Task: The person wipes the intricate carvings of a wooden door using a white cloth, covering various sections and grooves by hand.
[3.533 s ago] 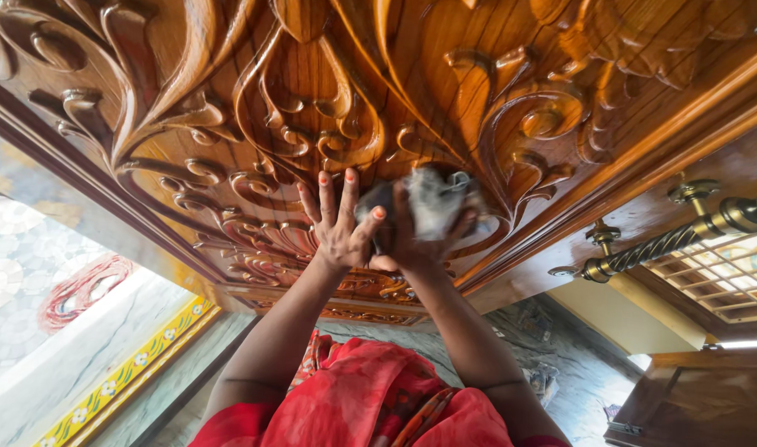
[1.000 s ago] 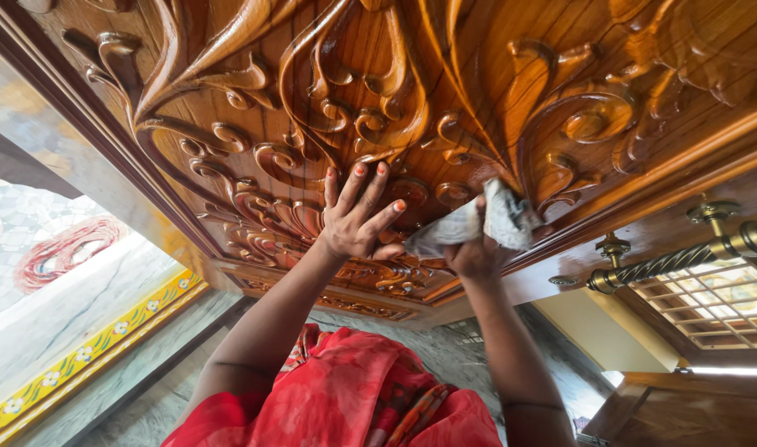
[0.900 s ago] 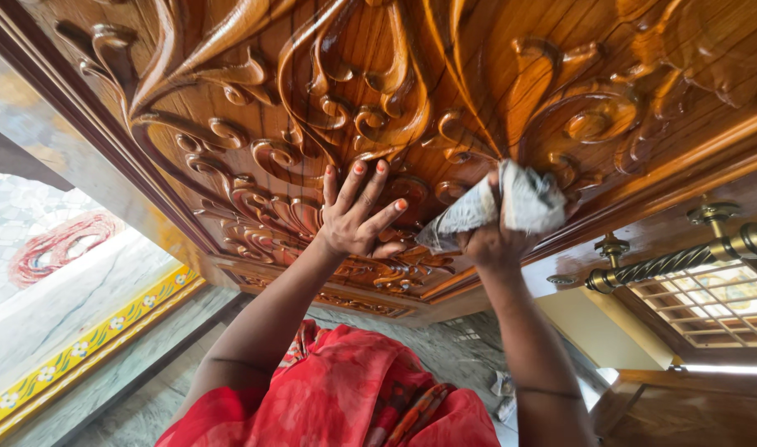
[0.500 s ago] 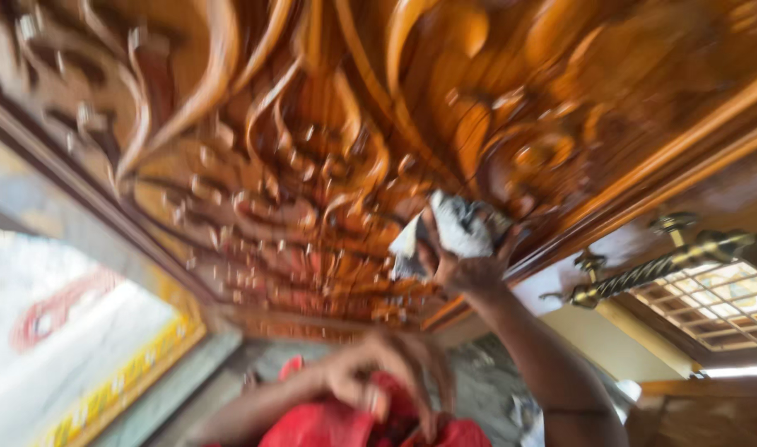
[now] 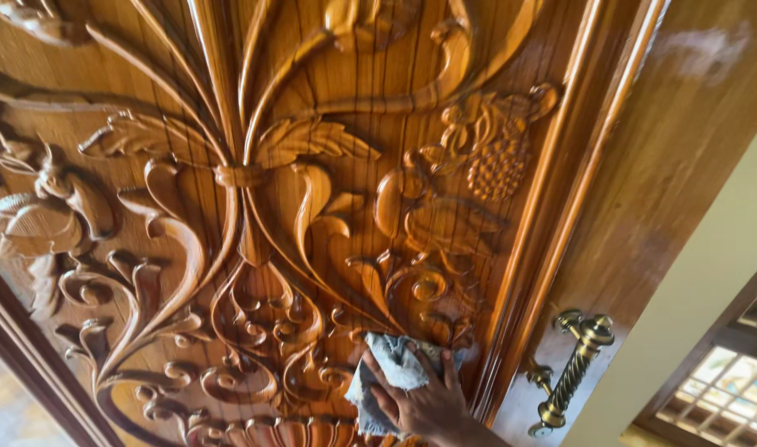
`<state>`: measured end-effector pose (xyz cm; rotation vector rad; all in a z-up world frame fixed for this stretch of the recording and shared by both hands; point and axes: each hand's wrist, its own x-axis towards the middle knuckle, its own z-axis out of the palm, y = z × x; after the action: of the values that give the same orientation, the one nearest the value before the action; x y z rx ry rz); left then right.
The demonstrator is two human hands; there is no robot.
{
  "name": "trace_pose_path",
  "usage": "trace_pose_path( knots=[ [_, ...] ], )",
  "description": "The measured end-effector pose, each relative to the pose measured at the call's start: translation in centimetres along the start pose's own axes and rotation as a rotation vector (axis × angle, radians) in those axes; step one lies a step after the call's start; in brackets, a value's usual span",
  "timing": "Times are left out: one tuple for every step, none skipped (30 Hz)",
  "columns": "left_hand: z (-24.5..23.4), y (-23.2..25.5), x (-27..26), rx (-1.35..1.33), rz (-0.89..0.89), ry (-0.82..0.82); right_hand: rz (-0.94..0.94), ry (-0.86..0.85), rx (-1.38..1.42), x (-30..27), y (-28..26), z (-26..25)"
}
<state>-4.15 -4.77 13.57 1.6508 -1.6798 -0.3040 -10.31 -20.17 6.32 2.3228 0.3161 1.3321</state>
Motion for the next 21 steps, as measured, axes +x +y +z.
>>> trace_pose_path(
  knots=[
    [0.4,-0.2,0.3,0.014,-0.019,0.000,0.007,-0.013,0.005,0.0,0.0,-0.3],
    [0.6,-0.5,0.6,0.027,-0.039,-0.001,0.015,-0.027,0.010,0.1,0.0,-0.5],
    [1.2,-0.8,0.6,0.027,-0.068,-0.002,0.021,-0.049,0.022,0.1,0.0,-0.8],
    [1.7,-1.1,0.7,0.028,-0.091,-0.004,0.014,0.005,0.001,0.3,0.1,-0.9],
    [2.3,-1.4,0.6,0.020,-0.121,-0.010,0.007,0.056,-0.018,0.5,0.1,-1.0],
    [2.8,-1.7,0.5,0.014,-0.144,-0.018,0.000,0.107,-0.037,0.8,0.1,-1.0],
    [3.4,-2.0,0.4,0.002,-0.168,-0.023,-0.002,0.115,-0.040,1.1,0.1,-1.1],
    [4.0,-2.3,0.3,-0.011,-0.194,-0.029,-0.003,0.123,-0.044,1.3,0.1,-1.2],
    [4.5,-2.6,0.2,-0.029,-0.220,-0.042,-0.008,0.131,-0.047,1.4,0.1,-1.4],
    [5.0,-2.9,0.1,-0.018,-0.225,-0.049,-0.015,0.143,-0.040,1.4,0.0,-1.5],
    [5.3,-3.2,0.1,-0.008,-0.229,-0.055,-0.021,0.159,-0.035,1.5,0.0,-1.6],
    [5.5,-3.4,0.2,0.002,-0.233,-0.061,-0.027,0.174,-0.029,1.6,0.0,-1.7],
    [5.7,-3.7,0.2,0.014,-0.238,-0.072,-0.025,0.163,-0.038,1.6,-0.1,-1.7],
    [5.7,-3.9,0.3,0.022,-0.243,-0.081,-0.024,0.152,-0.047,1.5,-0.2,-1.6],
    [5.8,-4.1,0.2,0.031,-0.248,-0.097,-0.018,0.138,-0.053,1.3,-0.5,-1.6],
    [5.7,-4.2,0.1,0.036,-0.255,-0.111,-0.041,0.134,-0.042,1.1,-0.6,-1.5],
    [5.7,-4.2,0.0,0.042,-0.257,-0.124,-0.065,0.130,-0.033,1.0,-0.6,-1.1],
    [5.6,-4.3,0.0,0.048,-0.256,-0.140,-0.090,0.126,-0.023,0.8,-0.7,-0.7],
    [5.6,-4.3,0.1,0.049,-0.254,-0.151,-0.085,0.114,-0.018,0.4,-0.8,-0.3],
    [5.5,-4.2,0.2,0.054,-0.251,-0.165,-0.080,0.101,-0.013,-0.1,-0.9,0.2],
    [5.3,-4.2,0.3,0.061,-0.248,-0.181,-0.076,0.088,-0.006,-0.5,-0.9,0.8]
  ],
)
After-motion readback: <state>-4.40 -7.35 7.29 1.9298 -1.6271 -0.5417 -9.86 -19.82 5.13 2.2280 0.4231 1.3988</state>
